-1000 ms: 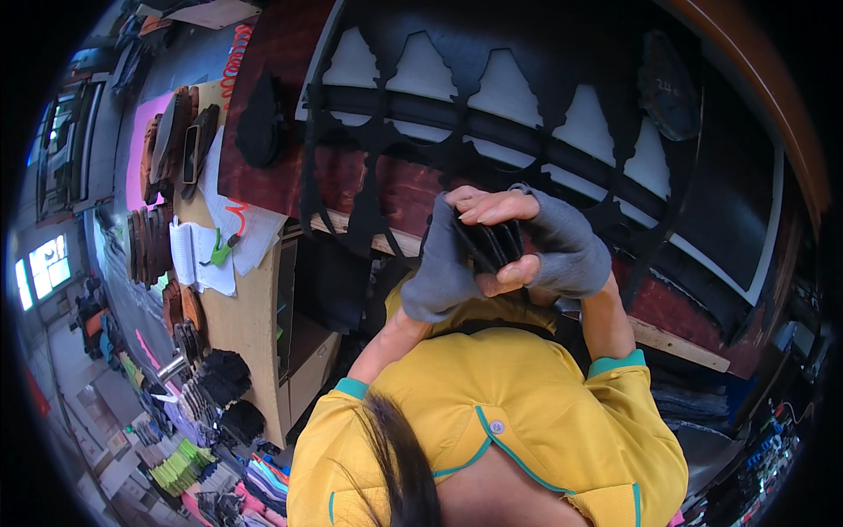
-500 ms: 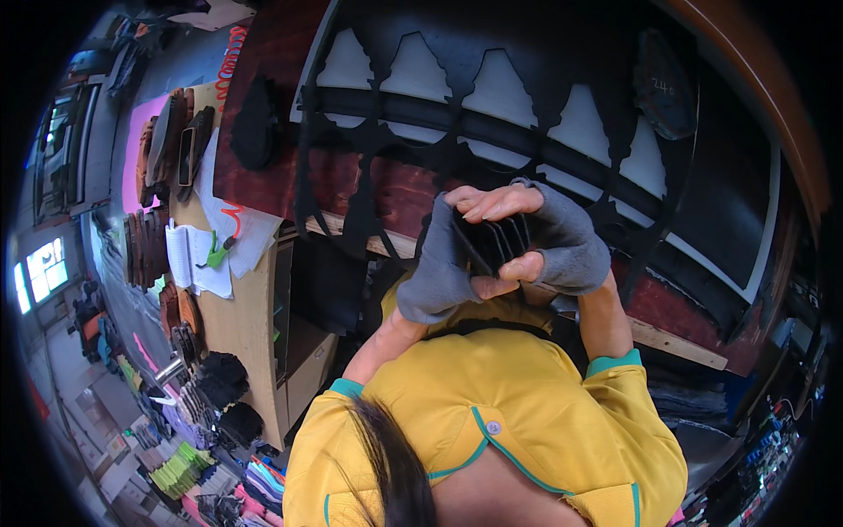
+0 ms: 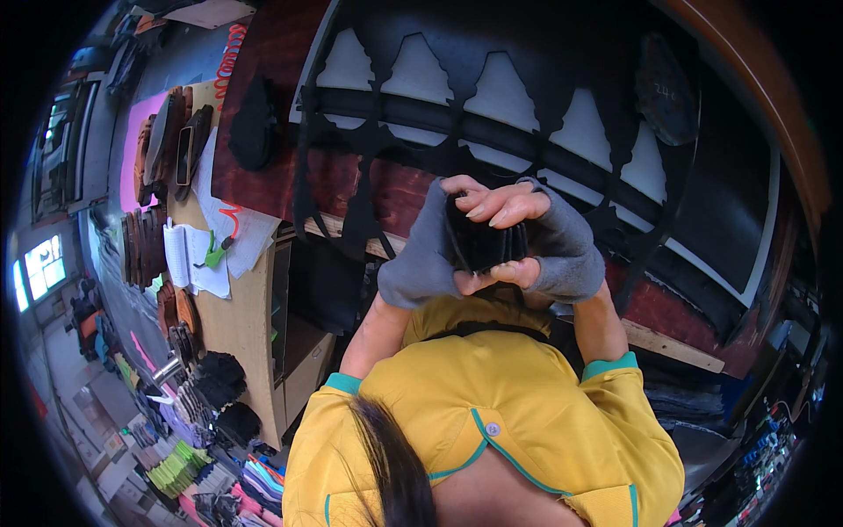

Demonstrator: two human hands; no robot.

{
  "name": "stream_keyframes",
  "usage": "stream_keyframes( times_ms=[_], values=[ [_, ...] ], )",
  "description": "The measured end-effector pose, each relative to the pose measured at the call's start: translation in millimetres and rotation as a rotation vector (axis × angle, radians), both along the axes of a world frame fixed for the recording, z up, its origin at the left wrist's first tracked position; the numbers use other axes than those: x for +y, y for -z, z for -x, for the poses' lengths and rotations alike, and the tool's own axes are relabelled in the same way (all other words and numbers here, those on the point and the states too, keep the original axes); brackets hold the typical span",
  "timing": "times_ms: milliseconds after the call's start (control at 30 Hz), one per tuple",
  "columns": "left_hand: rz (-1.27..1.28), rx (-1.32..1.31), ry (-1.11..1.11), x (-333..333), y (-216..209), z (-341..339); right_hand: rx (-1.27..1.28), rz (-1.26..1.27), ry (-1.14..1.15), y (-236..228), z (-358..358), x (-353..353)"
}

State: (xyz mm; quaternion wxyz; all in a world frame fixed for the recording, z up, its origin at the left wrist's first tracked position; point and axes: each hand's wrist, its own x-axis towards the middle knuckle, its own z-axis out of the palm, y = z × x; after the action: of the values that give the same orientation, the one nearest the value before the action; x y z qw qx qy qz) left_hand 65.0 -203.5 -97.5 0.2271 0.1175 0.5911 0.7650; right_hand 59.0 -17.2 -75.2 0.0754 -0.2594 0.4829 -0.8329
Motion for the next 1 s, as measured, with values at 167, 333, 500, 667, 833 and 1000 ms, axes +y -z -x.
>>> stream_keyframes(
  times_ms=[167, 333, 500, 667, 833, 1000],
  values=[
    [0.004, -0.078, -0.025, 3.2, -7.2, 0.6, -0.059, 0.04, 0.021, 6.5, -2.2, -3.3],
    [-0.055, -0.176, 0.068, 5.8, -12.2, 6.5, -0.035, -0.109, 0.074, 10.9, -2.2, 0.3],
    [-0.128, -0.496, 0.287, -0.3, -16.1, 7.4, -0.171, -0.168, 0.026, 7.7, -3.8, 4.8],
    [-0.351, -0.568, 0.2, -1.3, -14.5, 5.0, -0.301, -0.189, 0.036, 6.0, -4.9, 5.7],
    [-0.197, -0.528, 0.183, 2.7, -12.3, 3.8, -0.139, -0.255, 0.136, 9.6, -2.4, 5.7],
    [-0.118, -0.348, 0.116, 10.6, -12.3, 3.4, 0.002, -0.257, 0.234, 7.5, -3.9, 4.2]
  ],
)
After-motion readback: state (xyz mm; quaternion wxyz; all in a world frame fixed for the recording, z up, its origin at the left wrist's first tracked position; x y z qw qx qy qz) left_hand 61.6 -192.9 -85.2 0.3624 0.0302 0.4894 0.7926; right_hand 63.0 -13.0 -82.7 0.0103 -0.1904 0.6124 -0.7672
